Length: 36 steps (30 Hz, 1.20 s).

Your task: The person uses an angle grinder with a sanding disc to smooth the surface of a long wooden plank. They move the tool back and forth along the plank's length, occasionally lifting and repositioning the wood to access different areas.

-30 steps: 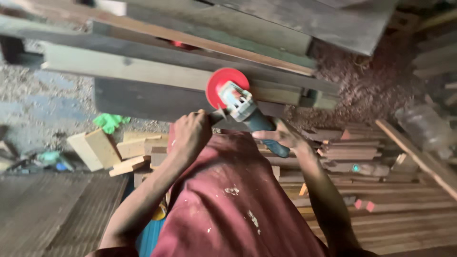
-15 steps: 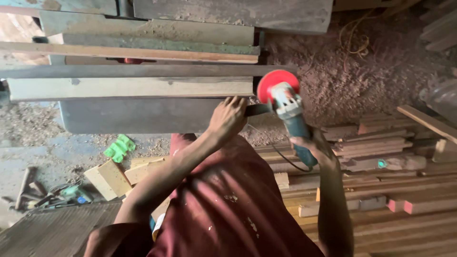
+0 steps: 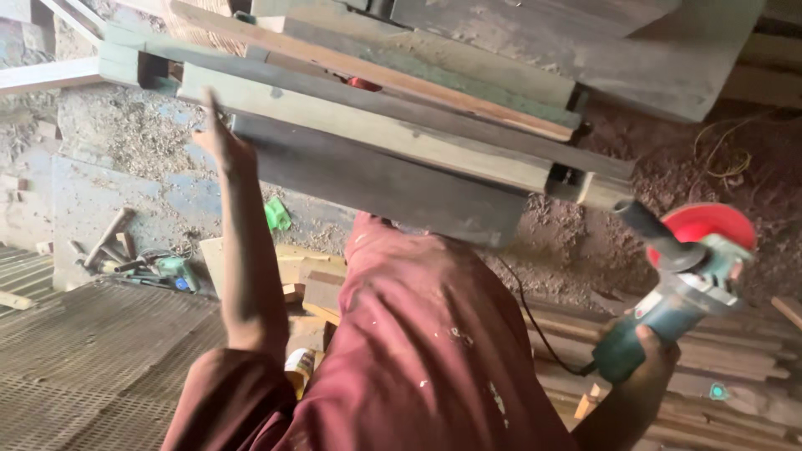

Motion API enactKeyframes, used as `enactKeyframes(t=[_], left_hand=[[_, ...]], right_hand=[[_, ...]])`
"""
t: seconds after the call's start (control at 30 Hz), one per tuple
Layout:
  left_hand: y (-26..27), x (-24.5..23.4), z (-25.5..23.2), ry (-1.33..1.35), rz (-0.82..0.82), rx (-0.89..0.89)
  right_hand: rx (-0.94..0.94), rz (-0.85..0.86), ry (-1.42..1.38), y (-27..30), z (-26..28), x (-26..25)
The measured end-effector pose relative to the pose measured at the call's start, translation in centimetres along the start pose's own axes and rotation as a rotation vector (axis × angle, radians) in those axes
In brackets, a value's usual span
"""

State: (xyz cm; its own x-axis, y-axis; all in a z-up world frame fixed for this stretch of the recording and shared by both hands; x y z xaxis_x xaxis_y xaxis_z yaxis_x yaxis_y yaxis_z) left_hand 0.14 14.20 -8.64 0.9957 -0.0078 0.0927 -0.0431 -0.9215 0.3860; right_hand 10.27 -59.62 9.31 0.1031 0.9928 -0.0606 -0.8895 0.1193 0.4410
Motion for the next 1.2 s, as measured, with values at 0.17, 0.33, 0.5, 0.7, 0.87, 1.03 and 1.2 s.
enactKeyframes(t=[0.17,0.33,0.5,0.7,0.87,1.03,1.2], left_hand=[[-7.1,-2.3,0.0,0.407,0.182,-0.196],[-9.6,-1.7,1.3,0.772,0.311,-0.305],[-10.5,-3.7,1.5,0.533,0.488,-0.112],[-3.8,-11.5,1.3,0.590,0.474,-0.164],[-0.8,-16.0,-1.3,0.351,0.315,-0.171],[-3.9,-13.9,-3.5,0.189,0.217,-0.159],[-8.0,-9.5,-3.9,0.108,0.159,-0.096]], right_hand=[[-0.045,-0.073,-0.053,2.5,-0.1,2.3],[-0.015,-0.114,-0.094,4.7,-0.1,4.5],[-0.110,-0.125,-0.094,6.3,0.3,8.1],[-0.064,-0.211,-0.130,6.7,1.6,11.5],[-0.095,-0.248,-0.058,6.8,3.7,11.9],[-0.142,-0.323,0.029,6.2,4.9,12.6],[-0.097,-0.271,-0.070,5.7,4.4,13.9]])
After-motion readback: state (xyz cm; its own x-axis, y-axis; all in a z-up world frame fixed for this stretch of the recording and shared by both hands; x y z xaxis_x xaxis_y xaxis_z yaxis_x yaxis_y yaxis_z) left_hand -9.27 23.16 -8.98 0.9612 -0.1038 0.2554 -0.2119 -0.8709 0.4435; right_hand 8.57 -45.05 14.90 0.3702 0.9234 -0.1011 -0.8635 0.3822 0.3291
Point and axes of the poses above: each hand's wrist, its own y-axis away from the middle knuckle, its own x-axis out of the palm, z = x × y, the point moved 1 cm from there along -y, towards the middle knuckle, and after that the axes turned 4 degrees about -z, right-handed, at the moved point
